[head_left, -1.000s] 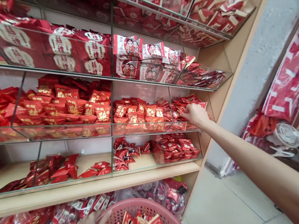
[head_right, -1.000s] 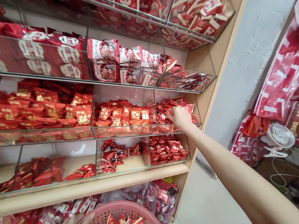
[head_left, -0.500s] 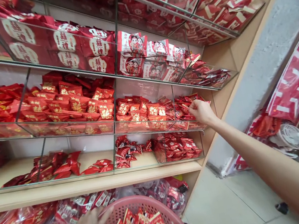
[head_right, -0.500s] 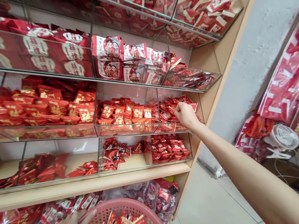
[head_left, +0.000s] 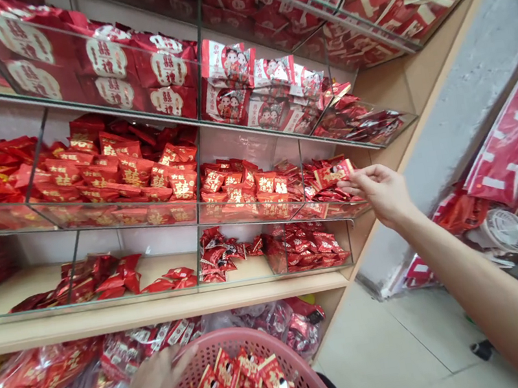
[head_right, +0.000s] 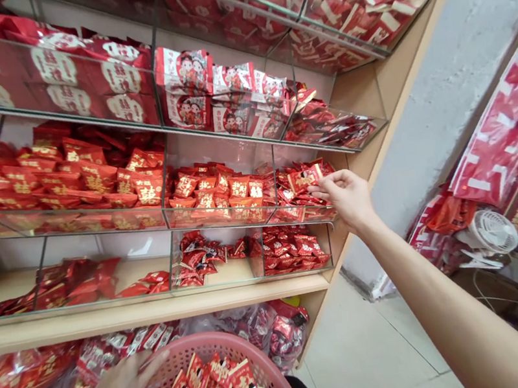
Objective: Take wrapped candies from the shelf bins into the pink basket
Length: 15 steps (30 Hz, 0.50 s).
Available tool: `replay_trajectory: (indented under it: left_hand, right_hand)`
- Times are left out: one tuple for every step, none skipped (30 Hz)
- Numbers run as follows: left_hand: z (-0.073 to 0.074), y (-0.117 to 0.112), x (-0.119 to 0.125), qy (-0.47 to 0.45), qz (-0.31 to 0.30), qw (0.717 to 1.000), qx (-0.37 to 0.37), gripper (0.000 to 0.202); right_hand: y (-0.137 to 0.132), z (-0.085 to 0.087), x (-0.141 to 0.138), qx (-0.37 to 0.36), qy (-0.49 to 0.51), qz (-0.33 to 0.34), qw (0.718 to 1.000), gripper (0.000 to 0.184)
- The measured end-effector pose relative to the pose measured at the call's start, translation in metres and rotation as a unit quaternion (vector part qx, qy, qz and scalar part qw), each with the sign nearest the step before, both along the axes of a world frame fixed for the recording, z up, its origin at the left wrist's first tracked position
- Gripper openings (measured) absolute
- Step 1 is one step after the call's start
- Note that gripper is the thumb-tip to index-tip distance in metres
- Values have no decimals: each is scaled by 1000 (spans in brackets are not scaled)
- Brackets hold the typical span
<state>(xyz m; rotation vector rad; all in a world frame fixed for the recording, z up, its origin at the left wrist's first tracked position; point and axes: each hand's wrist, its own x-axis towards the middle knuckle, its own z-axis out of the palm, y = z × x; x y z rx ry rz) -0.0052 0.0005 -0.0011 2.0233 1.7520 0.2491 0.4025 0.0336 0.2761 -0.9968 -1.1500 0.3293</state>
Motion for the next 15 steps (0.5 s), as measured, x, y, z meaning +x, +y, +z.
replay_trajectory:
  left_hand:
    - [2, -1, 1, 3, 3, 1000, -6, 60]
    - [4, -2, 2, 8, 2, 1000, -6, 62]
    - [5, -3, 3, 7, -2, 1000, -8, 62]
    - [6, -3, 4, 8, 0, 1000, -4, 63]
    - [6, -3, 4, 13, -2, 1000, -1, 64]
    - [6, -4, 4, 20, -4, 1000, 3, 64]
    - [6, -4, 4, 25, -3, 1000, 8, 65]
    - [5, -4, 4, 29, -5, 1000, 10, 66]
    - [4, -4, 4, 31, -7, 999, 12, 67]
    - [3, -4, 4, 31, -8, 999, 14, 67]
    - [2, -4, 4, 31, -8, 999, 15, 67]
    - [2, -3, 4, 31, -7, 999, 16, 67]
    - [1, -3, 4, 31, -5, 999, 16, 68]
    - [0, -3, 4, 31, -4, 999, 14, 68]
    - [0, -3, 3, 31, -4, 999, 12, 69]
  right_hand:
    - [-10, -6, -4, 0, 20, 9, 1000, 27]
    - [-20, -15, -8, -11, 39, 20, 999, 26]
    - [-30, -26, -13, -33, 57, 31, 997, 25]
    - [-40, -41, -18, -65, 72, 43, 994, 25]
    - [-51, -58, -25, -105, 85, 57, 989, 24]
    - [-62, -77, -32, -148, 97, 71, 982, 23]
    - [-73, -97, -41, -192, 106, 88, 972, 23]
    - [-84, -118, -50, -238, 114, 109, 958, 22]
    - [-95, -139, -61, -284, 122, 130, 942, 21]
    - [-105, -158, -71, -319, 127, 151, 927, 21]
    - [-114, -177, -82, -348, 132, 171, 912, 21]
    - [-121, -193, -91, -370, 142, 187, 899, 21]
    - [-128, -207, -100, -384, 153, 194, 890, 23]
    - [-133, -219, -107, -392, 164, 197, 884, 24]
    - [-136, -229, -113, -397, 175, 196, 880, 25]
